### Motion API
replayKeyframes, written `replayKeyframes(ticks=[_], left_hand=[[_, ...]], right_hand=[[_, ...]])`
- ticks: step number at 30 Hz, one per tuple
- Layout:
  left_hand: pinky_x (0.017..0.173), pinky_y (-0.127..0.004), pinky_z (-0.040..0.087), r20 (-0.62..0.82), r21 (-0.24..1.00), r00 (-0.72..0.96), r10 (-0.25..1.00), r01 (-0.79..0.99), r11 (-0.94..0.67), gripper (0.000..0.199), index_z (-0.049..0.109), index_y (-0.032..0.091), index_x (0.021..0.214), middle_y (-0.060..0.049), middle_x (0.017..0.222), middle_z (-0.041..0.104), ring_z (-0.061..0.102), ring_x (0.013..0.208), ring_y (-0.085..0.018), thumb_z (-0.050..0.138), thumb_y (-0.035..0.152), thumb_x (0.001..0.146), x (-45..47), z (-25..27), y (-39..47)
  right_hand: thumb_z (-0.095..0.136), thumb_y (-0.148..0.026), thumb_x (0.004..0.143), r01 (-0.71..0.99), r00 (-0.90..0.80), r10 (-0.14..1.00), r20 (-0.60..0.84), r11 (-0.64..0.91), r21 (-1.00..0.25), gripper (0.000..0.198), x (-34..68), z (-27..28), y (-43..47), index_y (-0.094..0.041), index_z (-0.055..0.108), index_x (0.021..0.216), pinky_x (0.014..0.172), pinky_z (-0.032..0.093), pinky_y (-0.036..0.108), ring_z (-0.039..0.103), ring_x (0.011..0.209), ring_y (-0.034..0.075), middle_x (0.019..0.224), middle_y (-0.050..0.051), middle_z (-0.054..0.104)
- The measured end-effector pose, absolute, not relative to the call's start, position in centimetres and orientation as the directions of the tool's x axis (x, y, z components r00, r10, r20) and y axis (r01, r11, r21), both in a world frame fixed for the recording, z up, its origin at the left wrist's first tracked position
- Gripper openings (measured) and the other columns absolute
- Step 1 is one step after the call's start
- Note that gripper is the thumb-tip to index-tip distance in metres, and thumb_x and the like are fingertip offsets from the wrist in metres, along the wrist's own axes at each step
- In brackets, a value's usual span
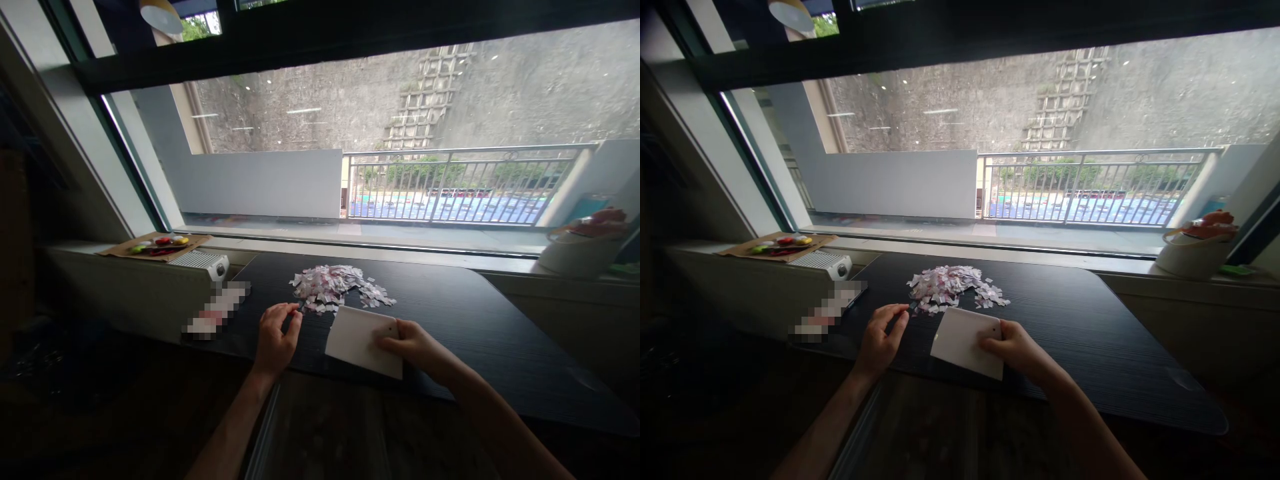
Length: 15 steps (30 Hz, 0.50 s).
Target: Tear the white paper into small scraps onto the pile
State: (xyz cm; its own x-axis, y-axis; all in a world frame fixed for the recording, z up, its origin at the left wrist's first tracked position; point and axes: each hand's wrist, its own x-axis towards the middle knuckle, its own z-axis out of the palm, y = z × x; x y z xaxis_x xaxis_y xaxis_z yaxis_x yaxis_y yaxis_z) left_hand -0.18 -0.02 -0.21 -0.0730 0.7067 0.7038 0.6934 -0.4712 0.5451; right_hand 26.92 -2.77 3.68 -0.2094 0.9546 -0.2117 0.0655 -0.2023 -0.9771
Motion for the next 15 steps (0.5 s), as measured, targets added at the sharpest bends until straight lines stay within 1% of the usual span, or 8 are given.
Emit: replayKeyframes(ticks=[7,9,13,15], left_hand=[[0.092,-0.042,0.047,0.698,0.547,-0.072,0.712,0.696,-0.466,0.024,0.067,0.020,0.093,-0.006,0.092,0.071,0.061,0.096,-0.022,0.050,0.035,0.085,-0.1,-0.1,-0.1],[0.092,-0.043,0.047,0.696,0.547,-0.073,0.714,0.699,-0.461,0.024,0.067,0.020,0.092,-0.006,0.092,0.071,0.061,0.096,-0.022,0.050,0.034,0.084,-0.1,-0.1,-0.1],[0.093,-0.042,0.047,0.691,0.544,-0.073,0.719,0.707,-0.451,0.023,0.067,0.020,0.092,-0.006,0.092,0.071,0.061,0.097,-0.022,0.050,0.034,0.085,-0.1,-0.1,-0.1],[0.093,-0.041,0.047,0.690,0.545,-0.075,0.720,0.709,-0.448,0.024,0.067,0.020,0.093,-0.006,0.092,0.071,0.061,0.097,-0.022,0.049,0.035,0.085,-0.1,-0.1,-0.2]], right_hand=[[0.082,-0.034,0.058,0.101,-0.335,0.911,-0.239,-0.218,-0.971,0.035,26.9,3.7,-3.5,-0.013,0.073,0.085,0.073,0.054,0.032,0.070,0.077,0.022,0.085,0.007,0.077],[0.081,-0.036,0.060,0.099,-0.359,0.906,-0.226,-0.204,-0.974,0.037,26.7,3.8,-3.7,-0.013,0.073,0.087,0.074,0.054,0.033,0.070,0.079,0.024,0.088,0.008,0.077],[0.081,-0.041,0.060,0.110,-0.336,0.929,-0.155,-0.125,-0.986,0.038,27.1,4.0,-4.2,-0.013,0.073,0.084,0.071,0.055,0.034,0.071,0.076,0.025,0.084,0.008,0.077],[0.081,-0.045,0.059,0.141,-0.273,0.955,-0.112,-0.075,-0.987,0.040,28.3,4.3,-4.5,-0.014,0.073,0.081,0.066,0.056,0.035,0.070,0.073,0.025,0.081,0.008,0.077]])
